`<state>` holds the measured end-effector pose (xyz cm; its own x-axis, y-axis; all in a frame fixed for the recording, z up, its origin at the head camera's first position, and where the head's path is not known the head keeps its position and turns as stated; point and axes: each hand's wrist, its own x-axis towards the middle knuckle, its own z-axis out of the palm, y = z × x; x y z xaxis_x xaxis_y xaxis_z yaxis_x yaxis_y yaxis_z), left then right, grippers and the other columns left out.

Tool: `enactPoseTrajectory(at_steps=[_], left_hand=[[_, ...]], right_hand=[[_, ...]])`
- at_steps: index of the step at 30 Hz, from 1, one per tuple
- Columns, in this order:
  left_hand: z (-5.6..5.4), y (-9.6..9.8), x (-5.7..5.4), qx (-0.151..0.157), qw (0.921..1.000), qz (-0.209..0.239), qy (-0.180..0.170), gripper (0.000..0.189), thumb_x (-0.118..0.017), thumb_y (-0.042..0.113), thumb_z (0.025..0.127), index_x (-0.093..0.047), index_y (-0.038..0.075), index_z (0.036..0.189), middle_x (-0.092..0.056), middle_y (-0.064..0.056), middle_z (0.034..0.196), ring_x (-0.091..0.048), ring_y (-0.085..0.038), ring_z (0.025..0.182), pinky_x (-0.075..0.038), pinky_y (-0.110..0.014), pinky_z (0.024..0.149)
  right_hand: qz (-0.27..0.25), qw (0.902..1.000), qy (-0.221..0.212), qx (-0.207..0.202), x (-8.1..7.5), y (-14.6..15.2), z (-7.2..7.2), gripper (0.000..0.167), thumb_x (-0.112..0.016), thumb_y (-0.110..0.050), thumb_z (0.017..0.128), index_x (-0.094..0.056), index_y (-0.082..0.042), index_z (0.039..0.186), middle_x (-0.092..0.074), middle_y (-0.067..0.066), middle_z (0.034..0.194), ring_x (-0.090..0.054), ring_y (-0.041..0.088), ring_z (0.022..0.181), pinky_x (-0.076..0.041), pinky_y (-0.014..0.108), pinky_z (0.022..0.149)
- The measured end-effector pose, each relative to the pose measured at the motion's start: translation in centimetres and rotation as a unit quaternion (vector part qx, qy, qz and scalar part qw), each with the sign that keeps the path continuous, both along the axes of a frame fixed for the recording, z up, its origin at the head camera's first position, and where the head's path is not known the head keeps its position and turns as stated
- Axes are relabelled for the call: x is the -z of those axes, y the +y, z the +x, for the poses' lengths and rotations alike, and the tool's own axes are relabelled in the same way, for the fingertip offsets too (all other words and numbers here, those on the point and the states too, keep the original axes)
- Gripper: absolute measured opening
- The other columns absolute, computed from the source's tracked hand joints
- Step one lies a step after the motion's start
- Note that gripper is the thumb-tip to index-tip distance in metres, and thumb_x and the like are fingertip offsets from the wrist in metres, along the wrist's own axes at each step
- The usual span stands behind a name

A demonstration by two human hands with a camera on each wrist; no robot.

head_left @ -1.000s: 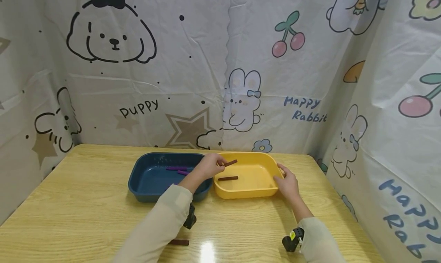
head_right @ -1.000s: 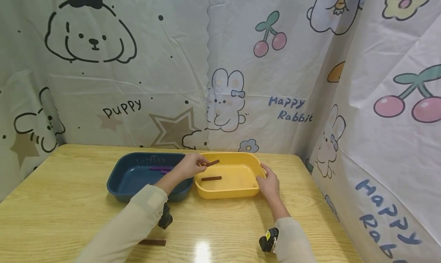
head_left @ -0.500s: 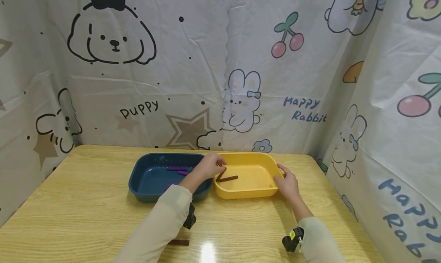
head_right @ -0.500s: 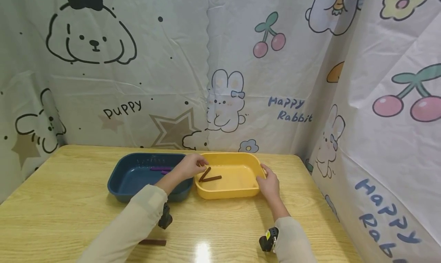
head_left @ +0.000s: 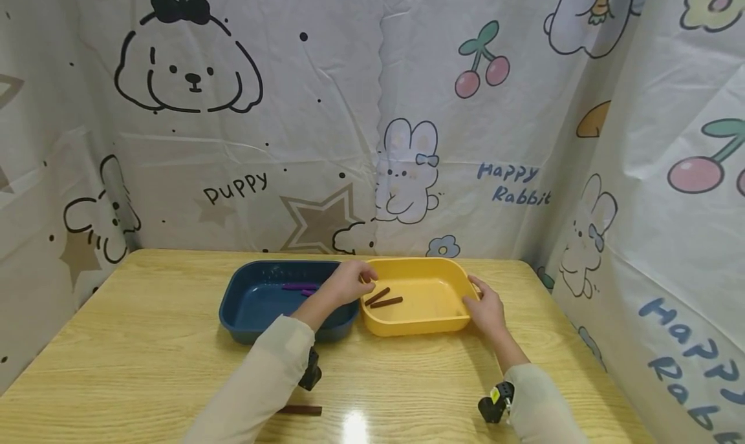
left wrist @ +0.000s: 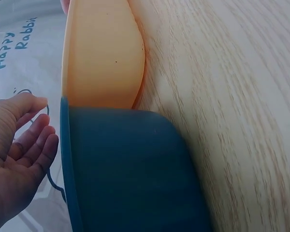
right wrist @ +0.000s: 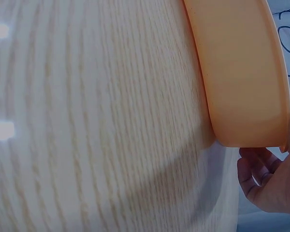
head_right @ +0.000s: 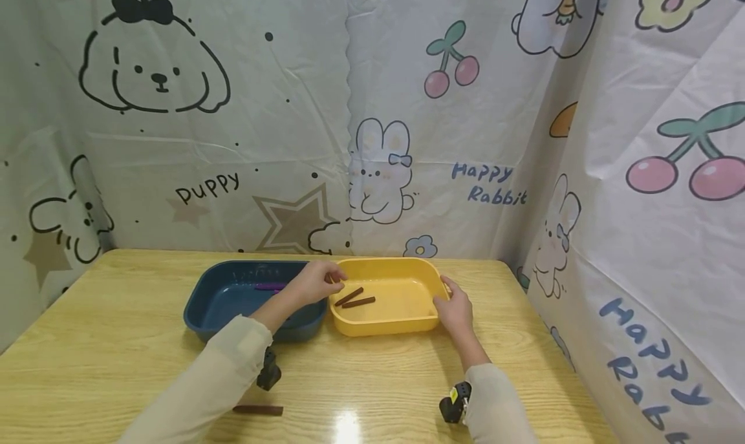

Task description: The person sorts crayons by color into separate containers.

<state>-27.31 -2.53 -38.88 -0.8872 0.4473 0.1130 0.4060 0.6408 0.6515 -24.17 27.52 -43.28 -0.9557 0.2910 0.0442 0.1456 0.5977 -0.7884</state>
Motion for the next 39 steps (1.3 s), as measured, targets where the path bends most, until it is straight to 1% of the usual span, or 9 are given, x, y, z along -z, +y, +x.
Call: enactPoseTrajectory(at_steps=[9,14,22,23,25,28,30,32,39], left_hand=[[1.0,-1.0,-0.7,0.009,0.9998,0.000,0.015,0.015,-0.064,0.010,0.086,-0.069,0.005,0.099,-0.064,-0.005,0.086,-0.058,-0.016,0.077,-0.050,-0.029,0.070],[1.5,-1.5,-0.6,0.012,0.9998,0.004,0.016,0.013,-0.064,0.013,0.086,-0.069,0.007,0.098,-0.062,-0.002,0.086,-0.056,-0.013,0.077,-0.049,-0.026,0.070],[2.9,-2.2,-0.9,0.047,0.9983,0.016,0.031,0.013,-0.064,0.014,0.087,-0.070,0.006,0.096,-0.062,-0.002,0.085,-0.056,-0.011,0.076,-0.049,-0.026,0.071],[3.1,-2.3,-1.0,0.054,0.9974,0.016,0.044,0.013,-0.064,0.014,0.086,-0.069,0.006,0.095,-0.062,-0.002,0.083,-0.055,-0.009,0.075,-0.049,-0.025,0.069],[3.5,-2.5,-1.2,0.060,0.9969,0.019,0.047,0.013,-0.065,0.015,0.086,-0.069,0.005,0.095,-0.061,-0.001,0.081,-0.054,-0.008,0.071,-0.048,-0.023,0.066],[4.0,-2.7,-1.3,0.063,0.9969,0.012,0.046,0.013,-0.066,0.014,0.086,-0.069,0.006,0.095,-0.060,0.000,0.079,-0.052,-0.007,0.069,-0.047,-0.021,0.063],[4.2,-2.9,-1.3,0.061,0.9976,0.006,0.033,0.012,-0.066,0.014,0.085,-0.069,0.008,0.095,-0.059,0.001,0.080,-0.052,-0.008,0.069,-0.047,-0.020,0.063],[4.5,-3.1,-1.2,0.066,0.9973,-0.002,0.033,0.011,-0.066,0.014,0.085,-0.070,0.009,0.095,-0.059,0.001,0.080,-0.052,-0.008,0.070,-0.046,-0.020,0.063],[6.1,-3.8,-1.2,0.103,0.9937,0.000,0.043,0.012,-0.066,0.017,0.086,-0.070,0.010,0.096,-0.060,0.003,0.082,-0.050,-0.006,0.070,-0.045,-0.018,0.063]], right_hand=[[-0.002,0.9999,-0.009,-0.003,-0.1,-0.1,0.1,0.054,-0.054,-0.008,0.088,-0.041,-0.005,0.140,-0.058,0.029,0.115,-0.062,0.026,0.088,-0.052,0.024,0.065],[-0.003,0.9999,-0.009,-0.005,-0.2,-0.1,0.0,0.054,-0.053,-0.008,0.088,-0.041,-0.005,0.141,-0.058,0.028,0.114,-0.061,0.025,0.087,-0.052,0.024,0.065],[0.003,1.0000,-0.006,-0.006,-0.2,-0.2,0.1,0.053,-0.054,-0.008,0.088,-0.042,-0.005,0.140,-0.058,0.029,0.115,-0.061,0.025,0.088,-0.051,0.023,0.064],[0.003,1.0000,-0.007,-0.005,-0.2,-0.2,0.1,0.053,-0.054,-0.008,0.088,-0.042,-0.005,0.140,-0.058,0.029,0.115,-0.062,0.025,0.088,-0.051,0.022,0.064],[0.003,1.0000,-0.007,-0.004,-0.3,-0.2,0.1,0.054,-0.054,-0.009,0.088,-0.042,-0.005,0.140,-0.058,0.029,0.115,-0.062,0.025,0.087,-0.050,0.022,0.063],[0.004,1.0000,-0.007,-0.003,-0.3,-0.1,0.1,0.054,-0.054,-0.009,0.088,-0.042,-0.005,0.140,-0.058,0.030,0.116,-0.062,0.026,0.087,-0.051,0.022,0.063],[0.004,1.0000,-0.005,-0.004,-0.3,-0.1,0.2,0.054,-0.054,-0.008,0.088,-0.042,-0.005,0.140,-0.058,0.030,0.116,-0.063,0.027,0.089,-0.051,0.022,0.063],[0.004,1.0000,-0.003,-0.008,-0.3,-0.1,0.2,0.054,-0.054,-0.008,0.088,-0.041,-0.004,0.140,-0.058,0.031,0.116,-0.063,0.028,0.090,-0.051,0.023,0.064],[0.012,0.9998,0.003,-0.013,-0.3,-0.2,0.3,0.054,-0.053,-0.007,0.088,-0.041,-0.003,0.140,-0.058,0.032,0.116,-0.063,0.030,0.091,-0.051,0.023,0.064]])
